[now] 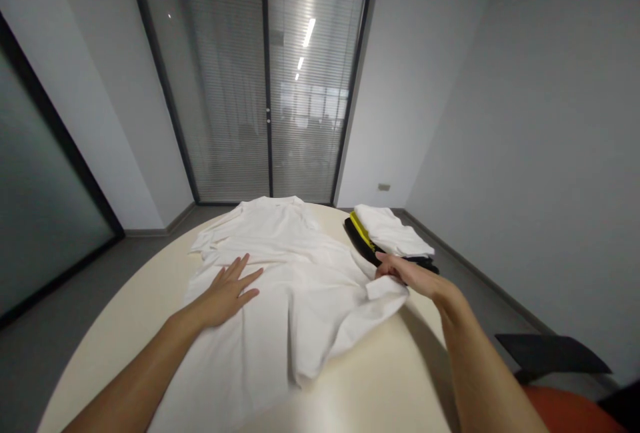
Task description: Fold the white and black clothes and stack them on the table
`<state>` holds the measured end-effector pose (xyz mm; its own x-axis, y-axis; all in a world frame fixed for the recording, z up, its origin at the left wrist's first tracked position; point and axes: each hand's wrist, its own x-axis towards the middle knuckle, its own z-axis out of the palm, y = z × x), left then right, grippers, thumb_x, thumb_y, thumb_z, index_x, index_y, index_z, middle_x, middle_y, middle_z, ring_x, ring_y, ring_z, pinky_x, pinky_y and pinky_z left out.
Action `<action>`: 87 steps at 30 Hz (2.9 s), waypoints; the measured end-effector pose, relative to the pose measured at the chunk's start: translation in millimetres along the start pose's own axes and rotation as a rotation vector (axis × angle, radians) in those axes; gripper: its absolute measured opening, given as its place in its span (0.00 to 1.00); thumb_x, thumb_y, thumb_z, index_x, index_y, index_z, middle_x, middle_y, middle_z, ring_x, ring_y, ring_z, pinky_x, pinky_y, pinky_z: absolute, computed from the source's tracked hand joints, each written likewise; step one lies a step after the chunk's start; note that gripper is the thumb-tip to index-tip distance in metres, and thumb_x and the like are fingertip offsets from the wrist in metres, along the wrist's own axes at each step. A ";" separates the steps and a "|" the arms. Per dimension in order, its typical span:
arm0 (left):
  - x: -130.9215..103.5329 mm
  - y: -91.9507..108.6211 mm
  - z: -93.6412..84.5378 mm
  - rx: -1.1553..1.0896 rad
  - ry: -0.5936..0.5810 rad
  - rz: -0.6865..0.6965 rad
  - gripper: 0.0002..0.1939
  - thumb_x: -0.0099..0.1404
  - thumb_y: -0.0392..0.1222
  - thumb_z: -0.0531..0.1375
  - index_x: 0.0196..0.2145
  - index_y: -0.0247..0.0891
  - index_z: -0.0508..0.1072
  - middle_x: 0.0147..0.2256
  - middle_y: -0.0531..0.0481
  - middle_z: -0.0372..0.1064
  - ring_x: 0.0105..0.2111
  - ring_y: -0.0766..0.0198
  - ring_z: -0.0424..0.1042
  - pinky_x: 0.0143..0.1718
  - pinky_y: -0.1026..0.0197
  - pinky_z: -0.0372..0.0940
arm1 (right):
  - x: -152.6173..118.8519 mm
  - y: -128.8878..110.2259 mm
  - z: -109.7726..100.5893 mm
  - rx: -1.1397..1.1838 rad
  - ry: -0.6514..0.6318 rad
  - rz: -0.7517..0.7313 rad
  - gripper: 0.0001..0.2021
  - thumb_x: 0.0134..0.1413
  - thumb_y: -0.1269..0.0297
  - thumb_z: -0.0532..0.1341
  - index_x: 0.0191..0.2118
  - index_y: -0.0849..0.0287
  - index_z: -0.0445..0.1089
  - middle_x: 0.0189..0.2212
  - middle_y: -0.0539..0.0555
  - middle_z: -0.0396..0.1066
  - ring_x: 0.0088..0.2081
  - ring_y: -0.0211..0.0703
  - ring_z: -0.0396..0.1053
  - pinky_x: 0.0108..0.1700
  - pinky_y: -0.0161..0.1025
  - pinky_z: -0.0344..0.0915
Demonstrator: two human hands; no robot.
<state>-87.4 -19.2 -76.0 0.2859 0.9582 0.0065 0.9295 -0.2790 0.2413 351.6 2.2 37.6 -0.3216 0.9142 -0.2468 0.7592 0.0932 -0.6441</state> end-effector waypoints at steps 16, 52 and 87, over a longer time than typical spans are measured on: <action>-9.0 16.3 -15.8 -0.090 0.127 0.192 0.26 0.71 0.50 0.51 0.64 0.44 0.64 0.67 0.45 0.54 0.65 0.51 0.57 0.65 0.48 0.54 | 13.2 -2.4 29.8 -0.089 -0.301 -0.144 0.21 0.49 0.53 0.66 0.47 0.60 0.76 0.34 0.54 0.79 0.35 0.43 0.74 0.38 0.34 0.66; -37.2 61.3 -66.6 0.034 -0.433 -0.120 0.55 0.42 0.59 0.70 0.66 0.39 0.61 0.67 0.32 0.52 0.64 0.34 0.56 0.61 0.40 0.57 | 2.8 -67.7 126.9 -0.490 -0.386 -0.188 0.76 0.18 0.42 0.77 0.71 0.37 0.27 0.73 0.58 0.23 0.69 0.81 0.20 0.60 0.80 0.39; 35.8 74.6 26.6 0.162 0.272 -0.158 0.29 0.71 0.56 0.49 0.67 0.51 0.58 0.68 0.42 0.52 0.67 0.35 0.48 0.63 0.35 0.46 | 136.6 -57.6 97.0 0.347 0.052 -0.098 0.15 0.52 0.61 0.62 0.46 0.58 0.68 0.36 0.50 0.77 0.35 0.38 0.73 0.39 0.33 0.68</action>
<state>-1.7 -7.4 -83.5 0.0834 0.9660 0.2446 0.9884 -0.1115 0.1034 209.1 83.4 -29.2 -0.3472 0.9272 -0.1408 0.4860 0.0495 -0.8726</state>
